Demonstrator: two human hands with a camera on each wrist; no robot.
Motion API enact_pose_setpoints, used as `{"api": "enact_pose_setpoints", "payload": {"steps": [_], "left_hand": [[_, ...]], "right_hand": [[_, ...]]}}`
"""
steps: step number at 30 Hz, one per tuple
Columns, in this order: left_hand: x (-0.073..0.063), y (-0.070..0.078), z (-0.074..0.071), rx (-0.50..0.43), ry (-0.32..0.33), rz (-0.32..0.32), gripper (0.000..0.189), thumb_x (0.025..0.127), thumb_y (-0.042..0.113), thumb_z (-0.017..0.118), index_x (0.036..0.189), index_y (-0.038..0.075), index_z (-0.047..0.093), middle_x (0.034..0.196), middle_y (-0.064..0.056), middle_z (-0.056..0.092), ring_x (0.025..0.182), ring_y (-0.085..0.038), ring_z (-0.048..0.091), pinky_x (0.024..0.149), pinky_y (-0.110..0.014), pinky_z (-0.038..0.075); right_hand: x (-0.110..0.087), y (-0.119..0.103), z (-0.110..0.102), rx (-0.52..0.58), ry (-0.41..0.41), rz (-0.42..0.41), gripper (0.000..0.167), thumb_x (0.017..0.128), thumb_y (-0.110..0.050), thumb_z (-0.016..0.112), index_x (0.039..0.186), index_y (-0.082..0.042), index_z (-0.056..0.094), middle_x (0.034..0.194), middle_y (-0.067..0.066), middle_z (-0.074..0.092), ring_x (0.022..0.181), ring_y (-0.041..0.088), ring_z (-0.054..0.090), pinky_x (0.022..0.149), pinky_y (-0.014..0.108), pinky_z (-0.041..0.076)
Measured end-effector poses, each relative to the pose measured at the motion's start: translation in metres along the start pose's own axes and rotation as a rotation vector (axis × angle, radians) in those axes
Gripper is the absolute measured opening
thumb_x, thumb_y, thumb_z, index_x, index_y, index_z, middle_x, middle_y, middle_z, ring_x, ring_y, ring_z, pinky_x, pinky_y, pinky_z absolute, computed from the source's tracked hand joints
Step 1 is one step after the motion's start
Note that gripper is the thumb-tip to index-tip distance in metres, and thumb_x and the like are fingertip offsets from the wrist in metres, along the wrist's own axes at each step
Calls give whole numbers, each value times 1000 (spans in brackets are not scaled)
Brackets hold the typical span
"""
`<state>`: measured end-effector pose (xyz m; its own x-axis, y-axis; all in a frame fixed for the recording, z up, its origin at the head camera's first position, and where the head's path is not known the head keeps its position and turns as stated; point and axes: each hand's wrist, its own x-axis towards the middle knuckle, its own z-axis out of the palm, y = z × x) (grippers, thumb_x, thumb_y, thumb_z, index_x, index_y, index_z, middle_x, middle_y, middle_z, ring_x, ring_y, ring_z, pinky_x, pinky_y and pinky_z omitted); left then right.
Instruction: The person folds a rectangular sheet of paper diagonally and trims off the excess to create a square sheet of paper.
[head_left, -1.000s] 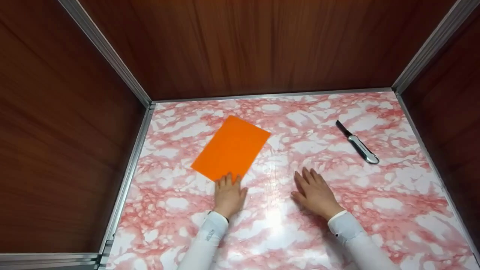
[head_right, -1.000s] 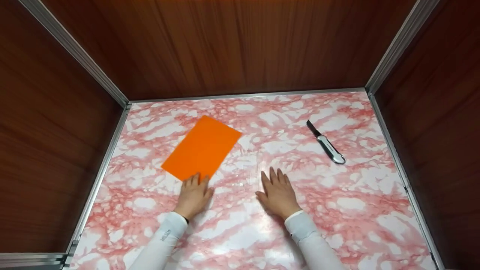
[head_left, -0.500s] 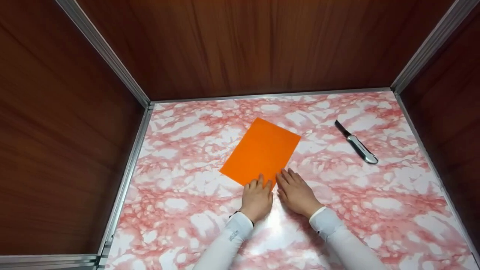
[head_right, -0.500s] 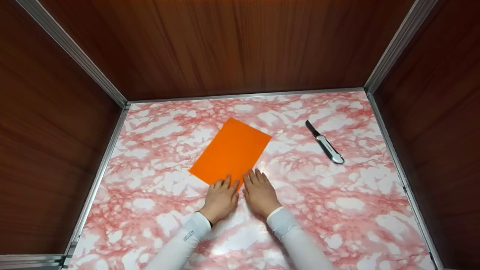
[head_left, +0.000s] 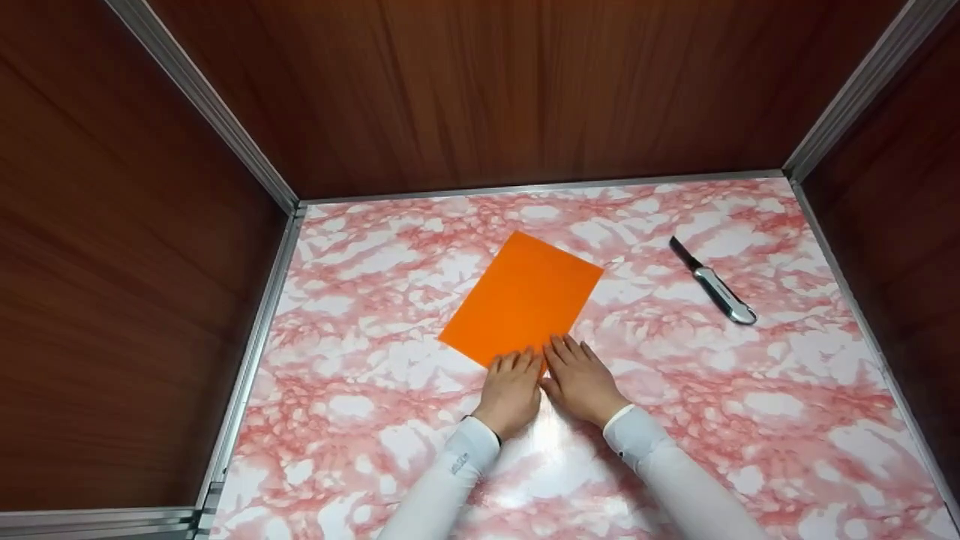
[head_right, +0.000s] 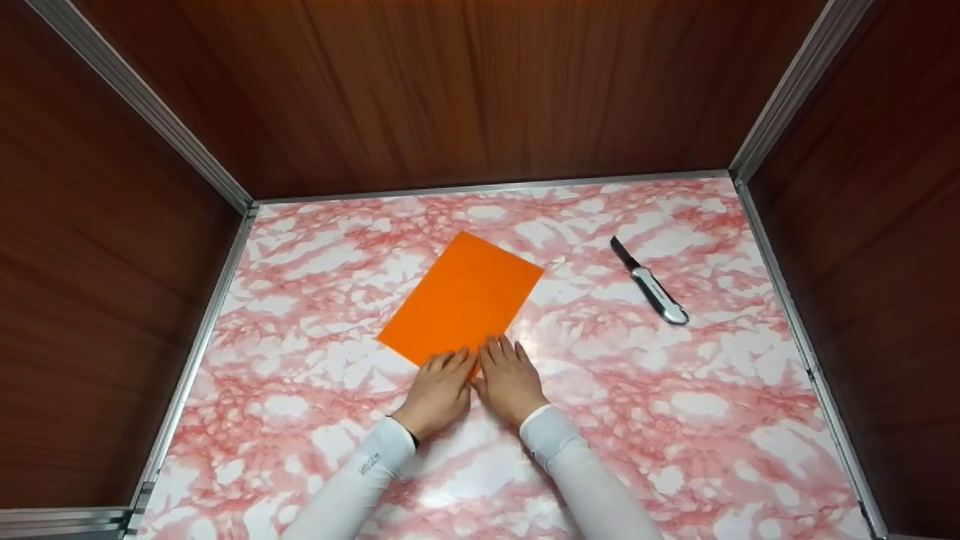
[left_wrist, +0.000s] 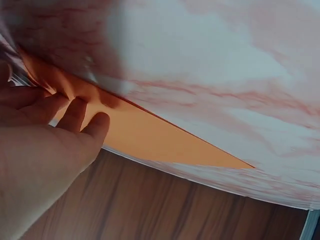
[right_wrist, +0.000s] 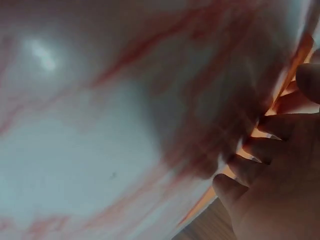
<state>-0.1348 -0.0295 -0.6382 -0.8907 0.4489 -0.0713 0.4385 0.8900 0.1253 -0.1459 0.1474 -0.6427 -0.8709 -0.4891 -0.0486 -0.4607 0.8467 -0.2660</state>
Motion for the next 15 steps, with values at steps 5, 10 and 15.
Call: {"api": "enact_pose_setpoints", "payload": {"steps": [5, 10, 15], "left_hand": [[0, -18, -1, -37, -38, -62, 55, 103, 34, 52, 155, 16, 47, 162, -13, 36, 147, -34, 34, 118, -59, 23], [-3, -36, -4, -111, -62, -133, 58, 104, 36, 49, 158, 17, 43, 166, -16, 29, 151, -37, 25, 120, -61, 16], [-7, -55, -6, -147, -88, -150, 62, 104, 40, 48, 160, 17, 38, 168, -15, 23, 154, -36, 18, 120, -61, 11]], "right_hand": [[6, 3, -3, -3, 0, -14, 63, 105, -36, 55, 153, 2, 43, 160, 22, 36, 149, 41, 29, 120, 58, 20], [1, 10, -7, 3, -25, -65, 58, 106, -32, 54, 153, 2, 44, 160, 20, 37, 149, 39, 32, 120, 58, 21], [-7, 21, -13, 13, -46, -119, 56, 107, -30, 54, 153, 0, 45, 160, 18, 38, 149, 37, 33, 120, 57, 21]]}}
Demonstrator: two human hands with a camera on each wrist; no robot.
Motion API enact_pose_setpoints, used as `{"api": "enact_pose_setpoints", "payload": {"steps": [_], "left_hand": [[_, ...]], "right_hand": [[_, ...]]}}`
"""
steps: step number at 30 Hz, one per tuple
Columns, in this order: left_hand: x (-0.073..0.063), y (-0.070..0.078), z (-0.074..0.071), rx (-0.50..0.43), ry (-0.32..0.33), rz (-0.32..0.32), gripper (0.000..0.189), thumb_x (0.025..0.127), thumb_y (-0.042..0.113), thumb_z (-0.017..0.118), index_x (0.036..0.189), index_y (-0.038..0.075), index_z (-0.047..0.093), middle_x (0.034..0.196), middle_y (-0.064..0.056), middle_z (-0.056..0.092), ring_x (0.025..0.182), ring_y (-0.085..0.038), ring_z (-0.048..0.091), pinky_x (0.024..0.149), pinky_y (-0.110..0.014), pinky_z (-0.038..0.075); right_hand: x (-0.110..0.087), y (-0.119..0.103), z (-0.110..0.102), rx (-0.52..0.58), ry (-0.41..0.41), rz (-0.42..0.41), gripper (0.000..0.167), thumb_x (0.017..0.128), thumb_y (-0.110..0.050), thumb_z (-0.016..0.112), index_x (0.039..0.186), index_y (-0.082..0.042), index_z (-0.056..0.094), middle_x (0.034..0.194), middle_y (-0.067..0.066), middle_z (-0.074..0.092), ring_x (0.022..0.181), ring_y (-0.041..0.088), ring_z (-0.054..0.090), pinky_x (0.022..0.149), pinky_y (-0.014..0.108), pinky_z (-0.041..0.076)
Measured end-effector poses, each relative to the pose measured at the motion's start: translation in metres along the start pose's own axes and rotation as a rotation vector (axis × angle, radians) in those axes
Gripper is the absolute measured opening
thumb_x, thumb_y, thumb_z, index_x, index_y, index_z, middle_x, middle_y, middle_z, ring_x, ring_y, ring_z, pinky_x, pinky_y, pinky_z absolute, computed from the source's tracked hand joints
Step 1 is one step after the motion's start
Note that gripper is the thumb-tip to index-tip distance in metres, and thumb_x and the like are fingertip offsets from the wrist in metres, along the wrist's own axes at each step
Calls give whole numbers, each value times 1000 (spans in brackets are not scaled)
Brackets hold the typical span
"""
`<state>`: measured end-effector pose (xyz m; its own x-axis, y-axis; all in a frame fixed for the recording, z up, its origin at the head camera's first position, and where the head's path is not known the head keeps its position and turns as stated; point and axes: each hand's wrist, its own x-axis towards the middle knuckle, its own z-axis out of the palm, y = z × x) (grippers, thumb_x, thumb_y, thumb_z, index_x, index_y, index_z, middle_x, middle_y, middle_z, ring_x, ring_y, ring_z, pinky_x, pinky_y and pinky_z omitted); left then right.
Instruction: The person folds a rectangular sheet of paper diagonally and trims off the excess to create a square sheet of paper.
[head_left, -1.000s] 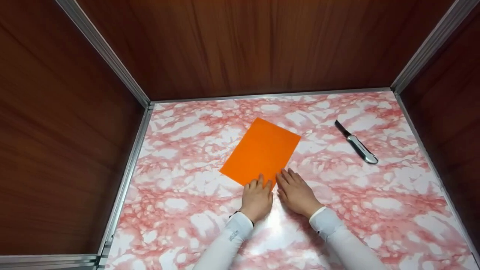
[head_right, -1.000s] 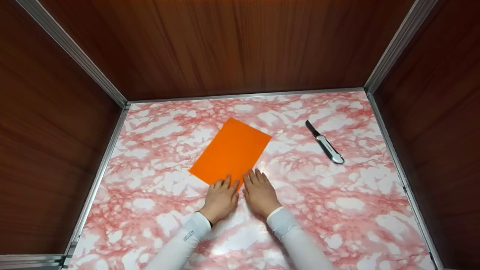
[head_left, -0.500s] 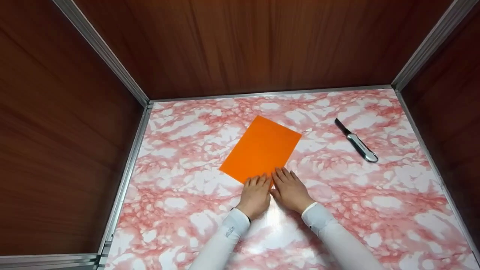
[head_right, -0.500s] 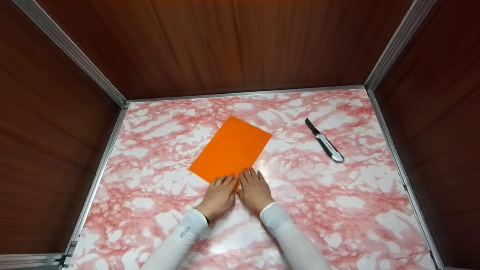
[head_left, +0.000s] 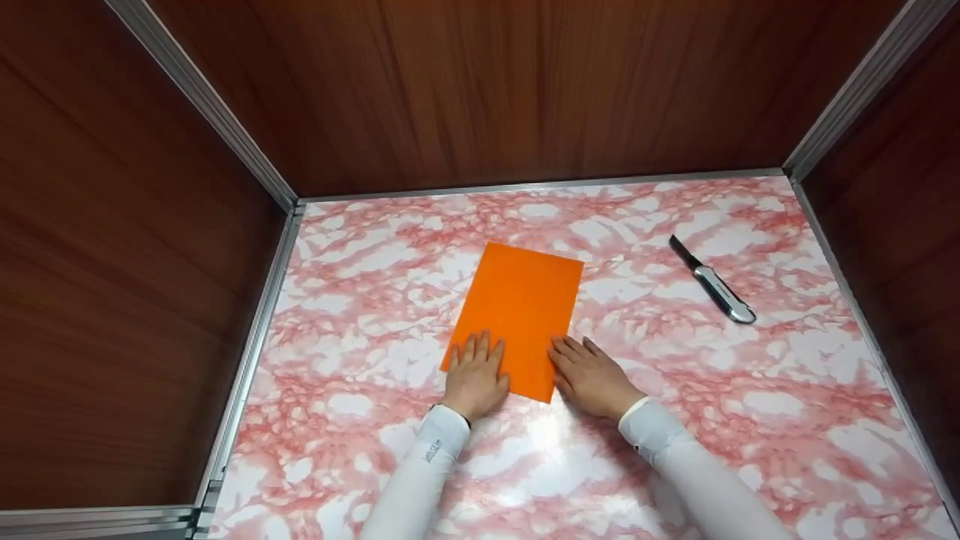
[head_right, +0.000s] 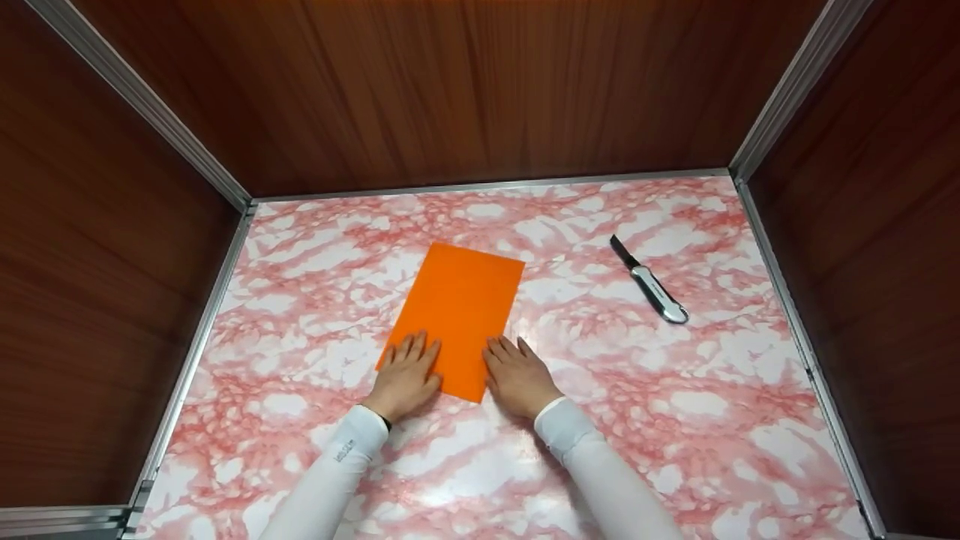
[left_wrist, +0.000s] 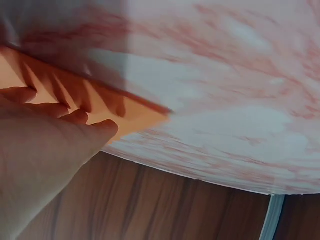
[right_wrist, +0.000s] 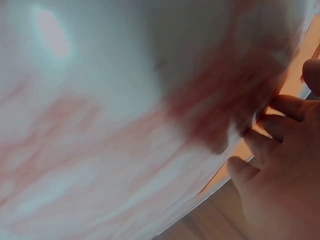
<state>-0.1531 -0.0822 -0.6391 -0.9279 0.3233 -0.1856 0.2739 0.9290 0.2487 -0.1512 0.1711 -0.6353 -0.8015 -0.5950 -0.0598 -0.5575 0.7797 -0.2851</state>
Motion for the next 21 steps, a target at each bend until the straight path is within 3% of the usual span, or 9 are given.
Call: {"api": "enact_pose_setpoints", "payload": {"steps": [3, 6, 15, 21], "left_hand": [[-2, -5, -2, 1, -13, 18, 65, 104, 43, 49, 161, 17, 36, 168, -14, 21, 155, -35, 16, 121, -60, 10], [-2, 0, -2, 37, -21, 20, 67, 104, 49, 48, 162, 19, 35, 168, -14, 22, 154, -36, 17, 121, -60, 11], [-1, 42, 14, 191, 13, -15, 60, 106, 50, 43, 160, 24, 38, 165, -12, 31, 140, -36, 37, 116, -54, 25], [-6, 69, 18, 214, 53, 49, 58, 104, 44, 47, 157, 21, 46, 158, -13, 42, 130, -30, 45, 103, -45, 37]], "right_hand": [[-4, 4, -3, 1, -8, 12, 55, 107, -31, 53, 153, -2, 46, 160, 16, 39, 149, 36, 32, 121, 56, 20], [-6, 3, -5, 6, 8, 31, 56, 106, -33, 54, 152, -1, 48, 159, 17, 40, 149, 36, 33, 121, 56, 20], [-11, -19, 1, 37, 24, 35, 61, 106, -36, 54, 153, 1, 44, 158, 24, 38, 147, 43, 32, 120, 55, 22], [-12, -24, 4, 27, 30, 177, 65, 104, -38, 58, 153, 3, 44, 156, 29, 38, 145, 49, 32, 117, 61, 24]]}}
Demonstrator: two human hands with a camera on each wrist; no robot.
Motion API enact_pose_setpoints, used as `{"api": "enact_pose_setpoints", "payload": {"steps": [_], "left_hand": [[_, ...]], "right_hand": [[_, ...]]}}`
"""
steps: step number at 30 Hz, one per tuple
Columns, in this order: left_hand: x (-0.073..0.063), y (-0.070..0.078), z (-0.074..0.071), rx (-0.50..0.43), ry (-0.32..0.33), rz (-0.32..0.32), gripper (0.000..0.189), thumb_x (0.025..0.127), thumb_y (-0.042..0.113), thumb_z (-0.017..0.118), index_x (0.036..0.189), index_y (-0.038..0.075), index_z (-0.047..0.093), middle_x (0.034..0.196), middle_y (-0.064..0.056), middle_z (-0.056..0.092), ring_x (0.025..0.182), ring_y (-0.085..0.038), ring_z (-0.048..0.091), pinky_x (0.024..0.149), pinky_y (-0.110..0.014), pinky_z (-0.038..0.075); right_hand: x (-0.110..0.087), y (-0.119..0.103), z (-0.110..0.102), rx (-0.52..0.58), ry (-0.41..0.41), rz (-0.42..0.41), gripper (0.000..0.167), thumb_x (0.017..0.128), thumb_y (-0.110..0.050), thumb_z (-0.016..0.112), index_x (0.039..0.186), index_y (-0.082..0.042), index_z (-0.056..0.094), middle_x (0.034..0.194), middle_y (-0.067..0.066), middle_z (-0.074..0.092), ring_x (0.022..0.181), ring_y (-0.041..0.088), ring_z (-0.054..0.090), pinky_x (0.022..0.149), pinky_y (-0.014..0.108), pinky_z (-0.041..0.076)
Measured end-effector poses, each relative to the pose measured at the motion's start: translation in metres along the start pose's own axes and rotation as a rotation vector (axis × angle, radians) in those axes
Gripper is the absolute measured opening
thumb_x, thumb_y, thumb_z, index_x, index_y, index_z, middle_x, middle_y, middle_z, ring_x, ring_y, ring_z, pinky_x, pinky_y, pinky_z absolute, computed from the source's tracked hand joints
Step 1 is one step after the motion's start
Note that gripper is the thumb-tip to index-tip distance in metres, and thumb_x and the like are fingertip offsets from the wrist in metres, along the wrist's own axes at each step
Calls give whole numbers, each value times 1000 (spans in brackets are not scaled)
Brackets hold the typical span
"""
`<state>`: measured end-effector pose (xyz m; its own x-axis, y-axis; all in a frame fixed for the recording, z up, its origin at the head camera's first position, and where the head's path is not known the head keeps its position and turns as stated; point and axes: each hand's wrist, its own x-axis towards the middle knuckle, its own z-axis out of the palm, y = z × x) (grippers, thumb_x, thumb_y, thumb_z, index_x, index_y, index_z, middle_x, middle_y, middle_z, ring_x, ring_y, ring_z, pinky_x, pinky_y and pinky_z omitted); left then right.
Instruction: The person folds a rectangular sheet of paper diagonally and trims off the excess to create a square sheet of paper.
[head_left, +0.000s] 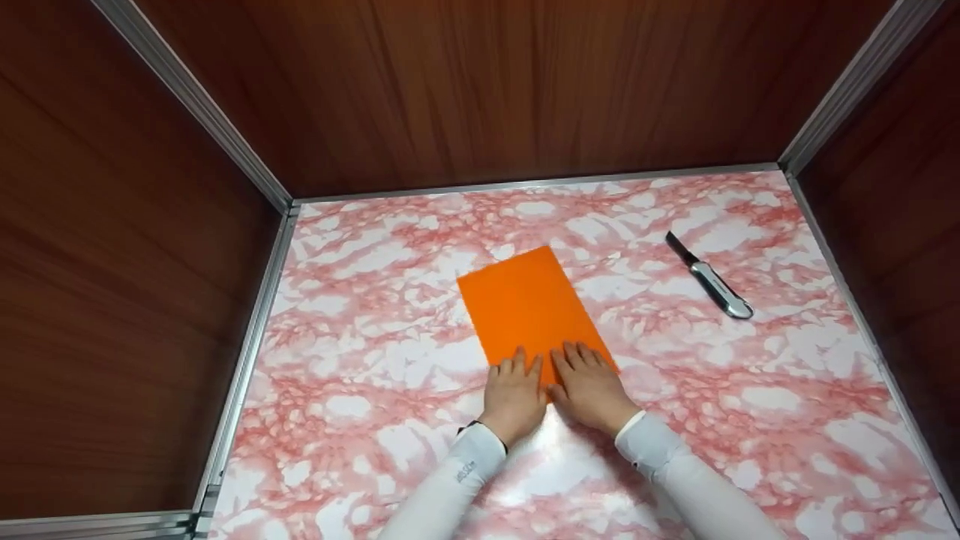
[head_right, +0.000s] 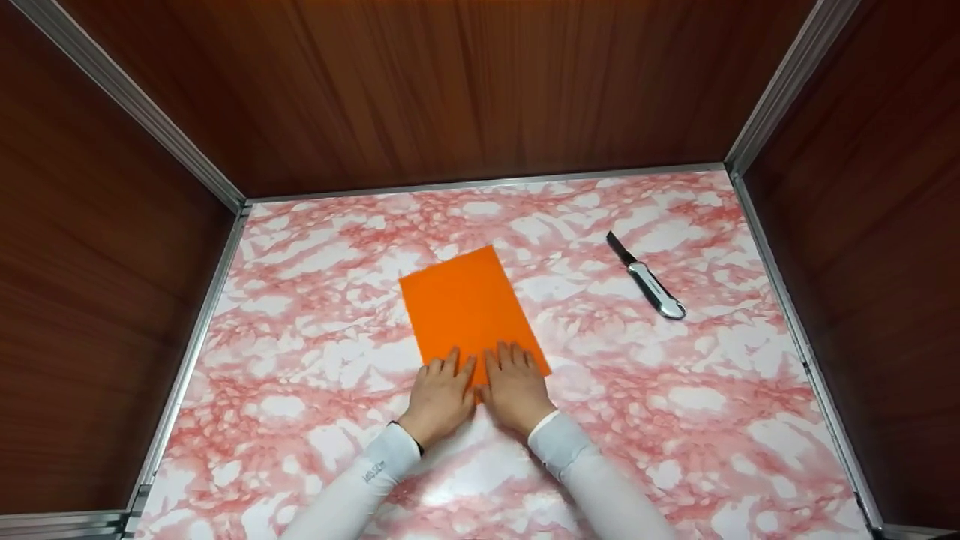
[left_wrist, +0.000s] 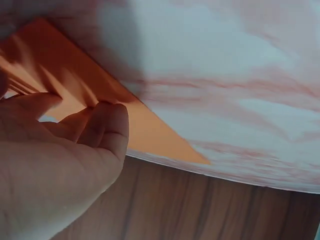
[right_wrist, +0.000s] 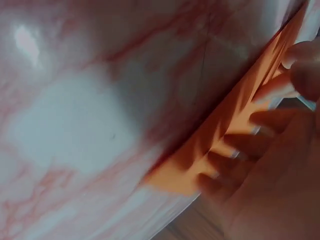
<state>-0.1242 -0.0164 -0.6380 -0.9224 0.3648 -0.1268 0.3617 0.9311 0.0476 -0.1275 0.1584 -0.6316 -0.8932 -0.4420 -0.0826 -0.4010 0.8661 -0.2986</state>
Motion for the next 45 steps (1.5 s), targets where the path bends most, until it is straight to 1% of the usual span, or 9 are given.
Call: {"api": "enact_pose_setpoints", "payload": {"steps": [3, 6, 12, 18, 22, 31, 37, 41, 45], "left_hand": [[-3, 3, -6, -12, 40, 63, 55, 104, 41, 50, 154, 18, 50, 150, -10, 52, 128, -28, 49, 100, -43, 41], [-3, -5, -10, -38, 40, 114, 55, 104, 39, 52, 155, 18, 49, 149, -9, 52, 132, -29, 49, 106, -46, 39], [-2, -36, -8, -77, -44, 106, 70, 102, 53, 52, 161, 20, 36, 167, -14, 26, 151, -35, 26, 120, -59, 19], [-4, -53, 0, -146, -115, 98, 86, 98, 68, 49, 165, 20, 24, 170, -15, 9, 156, -35, 7, 123, -57, 8], [-7, -50, 4, -178, -121, 88, 88, 97, 68, 51, 165, 20, 22, 170, -15, 7, 156, -35, 3, 122, -58, 6], [-7, -37, 4, -178, -107, 11, 91, 95, 70, 52, 165, 20, 22, 170, -16, 7, 156, -37, 2, 121, -62, 5], [-1, -30, 9, -193, -110, -17, 103, 88, 81, 51, 166, 23, 18, 170, -19, 5, 155, -41, -2, 119, -65, 2], [1, -29, 12, -174, -116, -10, 108, 84, 84, 53, 166, 23, 17, 170, -20, 2, 155, -41, -4, 121, -60, -1], [0, -29, 12, -171, -98, 2, 110, 83, 84, 56, 165, 20, 22, 169, -22, 5, 155, -42, -1, 123, -56, 1]], "right_hand": [[1, 4, 2, -26, 7, 63, 73, 102, -44, 60, 154, 4, 41, 157, 30, 36, 146, 50, 30, 116, 62, 25], [0, 12, 4, -40, -1, 66, 81, 99, -49, 63, 156, 3, 37, 160, 28, 32, 148, 48, 27, 117, 63, 24], [-4, 33, -3, 9, -89, -28, 84, 98, -48, 66, 160, -3, 32, 166, 21, 23, 152, 44, 18, 119, 62, 16], [-7, 55, -13, 104, -126, -61, 80, 95, -43, 71, 160, -12, 37, 168, 14, 22, 154, 41, 12, 120, 61, 15], [-11, 63, -14, 108, -102, -40, 79, 96, -44, 70, 160, -11, 37, 167, 17, 22, 154, 41, 12, 121, 59, 16], [-30, 66, -12, 90, -128, -63, 104, 84, -60, 75, 162, -9, 30, 168, 19, 19, 154, 41, 13, 121, 57, 17], [-27, 68, -13, 56, -128, -57, 113, 80, -65, 77, 163, -7, 25, 168, 19, 15, 155, 40, 9, 122, 57, 14], [-24, 69, -10, 51, -129, -61, 117, 78, -67, 77, 163, -6, 24, 168, 20, 14, 155, 40, 9, 121, 58, 16], [-21, 68, -7, 45, -122, -70, 119, 77, -71, 76, 162, -5, 24, 168, 21, 13, 155, 41, 9, 121, 57, 17]]}}
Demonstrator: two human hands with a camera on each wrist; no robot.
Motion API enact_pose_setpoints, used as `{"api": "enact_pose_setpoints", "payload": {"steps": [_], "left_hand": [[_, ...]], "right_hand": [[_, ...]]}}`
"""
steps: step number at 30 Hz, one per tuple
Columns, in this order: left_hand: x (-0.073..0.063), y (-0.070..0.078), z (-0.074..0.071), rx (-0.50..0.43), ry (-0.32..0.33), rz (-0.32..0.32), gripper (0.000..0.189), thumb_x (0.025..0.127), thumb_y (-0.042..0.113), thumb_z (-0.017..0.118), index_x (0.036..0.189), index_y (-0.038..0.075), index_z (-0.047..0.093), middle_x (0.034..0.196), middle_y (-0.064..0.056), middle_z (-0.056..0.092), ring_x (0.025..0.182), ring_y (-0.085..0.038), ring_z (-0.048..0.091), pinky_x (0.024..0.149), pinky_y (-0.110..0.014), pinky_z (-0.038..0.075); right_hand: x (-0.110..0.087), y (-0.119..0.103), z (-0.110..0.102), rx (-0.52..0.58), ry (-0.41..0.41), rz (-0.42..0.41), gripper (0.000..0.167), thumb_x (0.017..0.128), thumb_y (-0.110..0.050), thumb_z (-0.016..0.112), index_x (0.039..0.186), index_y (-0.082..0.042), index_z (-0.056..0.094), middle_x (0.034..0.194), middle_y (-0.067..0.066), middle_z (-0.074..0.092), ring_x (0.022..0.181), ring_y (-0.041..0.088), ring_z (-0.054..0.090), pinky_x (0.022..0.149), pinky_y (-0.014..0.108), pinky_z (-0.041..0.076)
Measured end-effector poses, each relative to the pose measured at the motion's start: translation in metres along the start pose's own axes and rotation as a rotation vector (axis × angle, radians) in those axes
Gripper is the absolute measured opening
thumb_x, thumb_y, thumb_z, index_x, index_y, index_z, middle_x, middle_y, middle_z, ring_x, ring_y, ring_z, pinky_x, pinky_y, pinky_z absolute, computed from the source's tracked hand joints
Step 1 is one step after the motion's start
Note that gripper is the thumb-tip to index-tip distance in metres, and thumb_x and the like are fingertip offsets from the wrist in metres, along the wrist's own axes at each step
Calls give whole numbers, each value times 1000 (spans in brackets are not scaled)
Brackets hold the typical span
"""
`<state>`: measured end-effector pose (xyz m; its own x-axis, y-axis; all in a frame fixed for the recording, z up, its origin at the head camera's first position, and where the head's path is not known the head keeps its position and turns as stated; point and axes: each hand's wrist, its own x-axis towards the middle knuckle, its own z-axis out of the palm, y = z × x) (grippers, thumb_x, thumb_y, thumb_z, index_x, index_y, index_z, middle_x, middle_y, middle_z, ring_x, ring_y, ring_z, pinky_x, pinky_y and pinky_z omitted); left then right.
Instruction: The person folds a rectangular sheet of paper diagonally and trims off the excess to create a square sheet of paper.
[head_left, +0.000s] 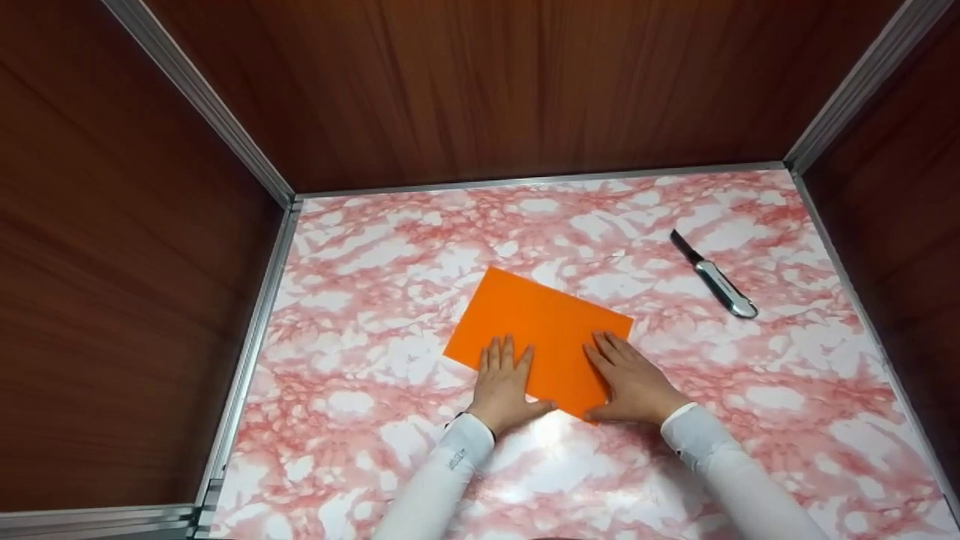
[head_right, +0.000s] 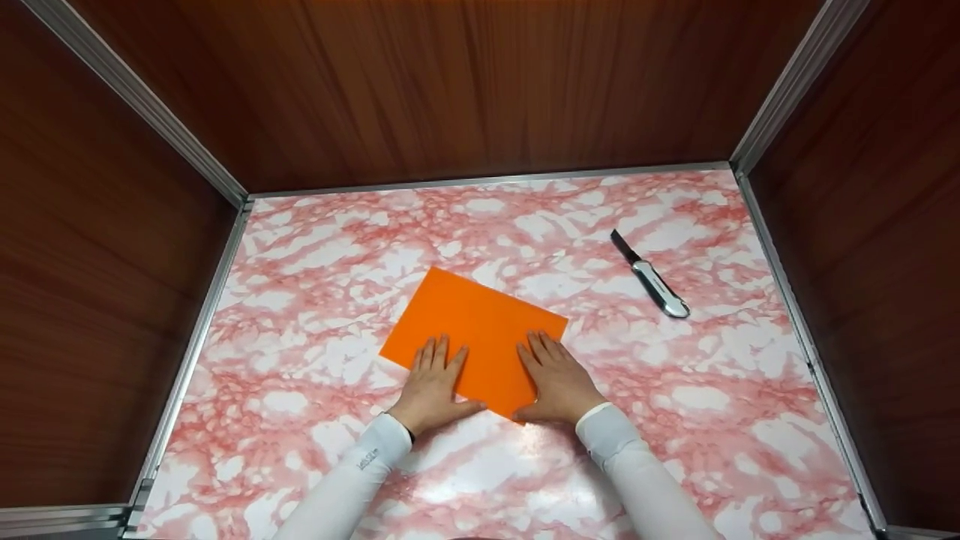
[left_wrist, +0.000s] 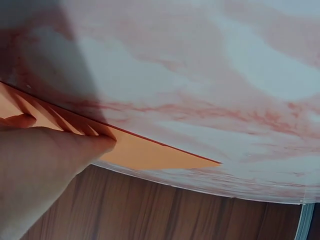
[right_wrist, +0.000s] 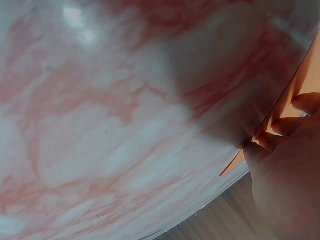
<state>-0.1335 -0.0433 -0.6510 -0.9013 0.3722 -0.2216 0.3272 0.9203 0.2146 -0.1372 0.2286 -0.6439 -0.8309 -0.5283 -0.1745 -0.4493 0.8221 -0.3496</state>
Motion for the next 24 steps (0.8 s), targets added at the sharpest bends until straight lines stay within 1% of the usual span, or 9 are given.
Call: {"api": "enact_pose_setpoints", "payload": {"steps": [5, 9, 11, 18, 24], "left_hand": [[1, 3, -3, -9, 14, 13, 111, 81, 86, 54, 164, 17, 26, 169, -22, 6, 154, -44, -1, 122, -59, 3], [3, 1, -3, -17, 33, 33, 113, 80, 88, 54, 163, 16, 29, 170, -18, 6, 154, -44, -1, 121, -62, 2], [3, -1, -2, -17, 28, 42, 114, 79, 88, 54, 164, 16, 28, 171, -16, 3, 155, -43, -3, 120, -62, 0], [4, -7, 2, -22, -2, 71, 120, 78, 89, 55, 166, 19, 14, 171, -14, -4, 154, -41, -11, 120, -62, -6], [4, -5, 2, -6, 9, 65, 120, 78, 89, 55, 166, 19, 14, 171, -15, -2, 155, -41, -9, 120, -62, -4]], "right_hand": [[-1, -1, 0, 3, -20, -2, 122, 77, -77, 71, 163, -7, 22, 169, 19, 10, 156, 38, 6, 122, 56, 16], [-3, 2, -2, 17, -2, 0, 122, 76, -77, 72, 163, -7, 23, 169, 18, 12, 156, 38, 8, 122, 57, 15], [-3, 4, -2, 16, 2, 5, 121, 76, -77, 72, 163, -7, 23, 169, 18, 12, 155, 38, 9, 122, 57, 15], [-4, 6, -1, 24, -14, 18, 120, 78, -74, 72, 163, -7, 21, 170, 17, 10, 156, 38, 8, 122, 57, 13], [-3, 5, -2, 22, -24, 27, 120, 78, -74, 72, 163, -7, 21, 170, 16, 10, 156, 37, 8, 122, 57, 13]]}}
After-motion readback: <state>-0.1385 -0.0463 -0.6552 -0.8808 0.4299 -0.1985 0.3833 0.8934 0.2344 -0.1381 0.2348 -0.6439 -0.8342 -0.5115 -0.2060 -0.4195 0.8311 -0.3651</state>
